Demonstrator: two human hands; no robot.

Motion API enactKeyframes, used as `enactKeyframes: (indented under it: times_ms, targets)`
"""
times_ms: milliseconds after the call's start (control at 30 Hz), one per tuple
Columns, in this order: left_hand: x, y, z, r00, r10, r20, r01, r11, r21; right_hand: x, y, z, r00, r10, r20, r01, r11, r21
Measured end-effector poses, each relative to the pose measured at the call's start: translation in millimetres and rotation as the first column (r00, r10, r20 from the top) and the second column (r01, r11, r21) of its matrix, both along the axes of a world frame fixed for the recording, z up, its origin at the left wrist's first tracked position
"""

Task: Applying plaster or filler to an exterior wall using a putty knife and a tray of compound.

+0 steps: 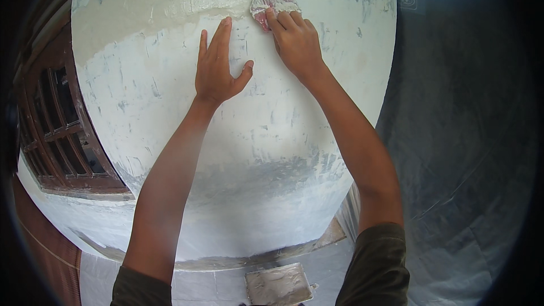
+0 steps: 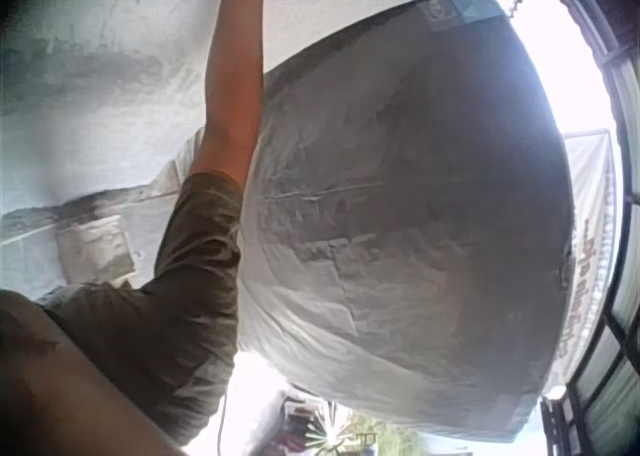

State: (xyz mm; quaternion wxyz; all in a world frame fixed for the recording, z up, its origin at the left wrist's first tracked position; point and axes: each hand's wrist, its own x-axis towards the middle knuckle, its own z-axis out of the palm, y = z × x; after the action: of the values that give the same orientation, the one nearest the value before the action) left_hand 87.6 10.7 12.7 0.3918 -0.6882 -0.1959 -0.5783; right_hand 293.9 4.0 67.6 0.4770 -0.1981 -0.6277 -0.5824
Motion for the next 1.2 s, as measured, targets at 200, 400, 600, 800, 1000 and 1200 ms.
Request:
enactKeyframes:
  times_ms: [200,400,600,800,1000,1200]
  targets:
    - [2,0,0,1.0,0.009,-0.005,-0.009,1.0,-0.003,8,-19,3,1.0,0.029,-0.006,-0.029,1.0,0.003]
    - [0,0,0,1.0,0.021,-0.002,-0.021,1.0,0.007,2,-4,62,0.999,-0.02,-0.041,0.026,0.986,0.164]
    - [3,-1,0,1.0,0.008,-0.007,-0.008,1.0,-0.008,-9,10,102,0.996,-0.062,-0.057,0.065,0.997,0.048]
    - [1,-1,0,1.0,-0.013,-0.015,0.012,1.0,-0.02,-11,15,60,0.995,-0.074,-0.072,0.08,0.994,0.079]
    - [1,-2,0,1.0,-0.018,-0.014,0.017,0.999,-0.027,-2,-1,23,0.999,-0.024,-0.033,0.025,0.999,0.036]
    - [2,-2,0,1.0,-0.014,-0.02,0.013,0.999,-0.035,-16,-3,87,1.0,0.007,-0.023,-0.003,0.982,0.189]
